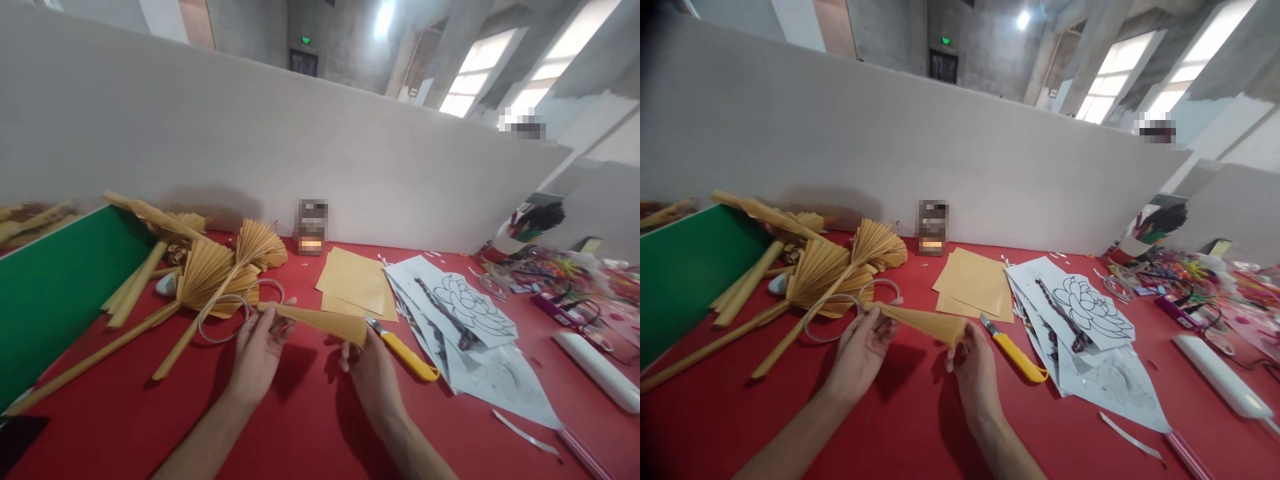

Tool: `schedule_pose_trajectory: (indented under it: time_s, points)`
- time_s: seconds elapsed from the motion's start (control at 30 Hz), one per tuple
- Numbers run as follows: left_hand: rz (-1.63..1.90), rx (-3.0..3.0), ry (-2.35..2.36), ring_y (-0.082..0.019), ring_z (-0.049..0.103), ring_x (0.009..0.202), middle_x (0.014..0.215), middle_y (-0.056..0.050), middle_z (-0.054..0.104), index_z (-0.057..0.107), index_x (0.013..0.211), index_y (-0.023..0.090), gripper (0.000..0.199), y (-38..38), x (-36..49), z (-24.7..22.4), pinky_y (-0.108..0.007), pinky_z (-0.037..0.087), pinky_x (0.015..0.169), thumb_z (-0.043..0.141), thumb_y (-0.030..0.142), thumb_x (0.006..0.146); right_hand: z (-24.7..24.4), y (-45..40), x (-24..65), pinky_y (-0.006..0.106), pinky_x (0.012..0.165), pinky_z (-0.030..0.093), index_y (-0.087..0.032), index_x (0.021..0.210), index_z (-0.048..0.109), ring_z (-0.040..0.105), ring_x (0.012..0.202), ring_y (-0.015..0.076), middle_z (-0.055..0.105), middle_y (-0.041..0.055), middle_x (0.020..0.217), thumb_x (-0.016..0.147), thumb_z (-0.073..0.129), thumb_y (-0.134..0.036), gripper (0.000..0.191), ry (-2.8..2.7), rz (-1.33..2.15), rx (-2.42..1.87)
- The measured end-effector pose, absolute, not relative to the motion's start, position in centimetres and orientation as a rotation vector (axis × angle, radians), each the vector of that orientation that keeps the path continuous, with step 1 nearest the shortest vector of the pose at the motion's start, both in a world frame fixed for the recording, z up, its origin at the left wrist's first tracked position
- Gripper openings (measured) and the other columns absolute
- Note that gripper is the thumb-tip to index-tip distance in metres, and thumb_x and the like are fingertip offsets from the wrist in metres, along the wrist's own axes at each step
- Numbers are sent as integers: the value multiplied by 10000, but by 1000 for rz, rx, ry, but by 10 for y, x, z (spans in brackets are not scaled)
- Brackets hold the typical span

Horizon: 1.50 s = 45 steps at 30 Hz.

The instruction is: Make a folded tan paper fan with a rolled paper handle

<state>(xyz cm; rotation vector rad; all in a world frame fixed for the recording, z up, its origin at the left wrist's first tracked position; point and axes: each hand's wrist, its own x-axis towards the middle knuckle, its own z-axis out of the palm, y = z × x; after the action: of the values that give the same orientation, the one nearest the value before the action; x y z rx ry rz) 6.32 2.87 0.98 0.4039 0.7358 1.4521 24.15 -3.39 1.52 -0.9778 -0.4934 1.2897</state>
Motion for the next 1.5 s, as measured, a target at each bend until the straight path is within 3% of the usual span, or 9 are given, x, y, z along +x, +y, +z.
schedule_pose_trajectory:
  time_s: [0.2, 0.4, 0.53, 0.6, 0.7, 0.83, 1.17, 1.3, 1.5]
  points:
    - [1255, 647, 691, -225, 783, 882, 1020, -78, 806, 633, 830, 183, 321, 20, 67, 11, -336, 635, 835, 919, 279, 719, 15, -37, 235, 305, 625, 515, -251, 1245, 660, 628, 722, 147, 680, 106, 1257, 883, 796, -438, 429, -767, 1266, -823]
    - [970, 1148, 789, -254, 761, 980, 1095, -94, 786, 594, 786, 200, 328, 9, 70, 3, -342, 583, 874, 892, 328, 735, 18, -33, 244, 313, 644, 517, -205, 911, 638, 601, 676, 158, 654, 17, 834, 918, 763, -488, 310, -749, 1006, -980]
    - [812, 1270, 646, -260, 721, 1085, 1144, -94, 759, 667, 1030, 224, 297, 3, 71, -1, -341, 554, 934, 815, 404, 846, 21, -34, 252, 276, 583, 469, -203, 878, 613, 530, 612, 136, 584, -21, 726, 932, 726, -533, 353, -816, 948, -1093]
    - [802, 1248, 618, -273, 717, 1101, 1169, -108, 755, 672, 1187, 230, 395, 1, 73, 0, -354, 559, 943, 751, 485, 896, 25, -37, 253, 258, 570, 448, -193, 900, 630, 516, 618, 130, 569, -27, 719, 938, 718, -534, 354, -956, 1006, -1126]
    - [870, 1226, 704, -301, 718, 1103, 1200, -127, 759, 694, 1232, 209, 507, 0, 77, 3, -379, 571, 959, 769, 544, 860, 32, -44, 250, 269, 656, 489, -176, 1002, 679, 594, 733, 158, 639, 8, 822, 975, 675, -512, 337, -1227, 1154, -1126]
    - [950, 1293, 781, -299, 722, 1071, 1200, -119, 767, 747, 1171, 192, 431, 2, 81, 3, -378, 576, 951, 763, 503, 874, 37, -50, 245, 323, 840, 529, -192, 1141, 691, 662, 969, 220, 711, 50, 1015, 1020, 621, -474, 316, -1373, 1229, -1102]
    - [1038, 1038, 834, -292, 752, 996, 1135, -116, 791, 736, 1179, 166, 430, 8, 79, -7, -375, 587, 894, 788, 452, 861, 29, -43, 243, 370, 924, 546, -202, 1223, 668, 690, 1041, 253, 730, 68, 1083, 955, 729, -435, 361, -1196, 1243, -1068]
    - [1130, 998, 885, -308, 746, 1046, 1171, -119, 784, 704, 1222, 177, 462, 8, 79, -8, -402, 580, 920, 766, 469, 870, 26, -39, 245, 366, 884, 553, -199, 1142, 702, 696, 975, 253, 734, 60, 1018, 939, 739, -471, 341, -1160, 1187, -1110]
    - [991, 1096, 846, -321, 737, 1077, 1171, -124, 787, 738, 1205, 193, 474, 6, 79, 6, -422, 572, 945, 817, 462, 822, 28, -37, 245, 399, 915, 536, -199, 1115, 715, 687, 1043, 288, 743, 80, 1071, 921, 742, -513, 370, -1122, 1176, -1124]
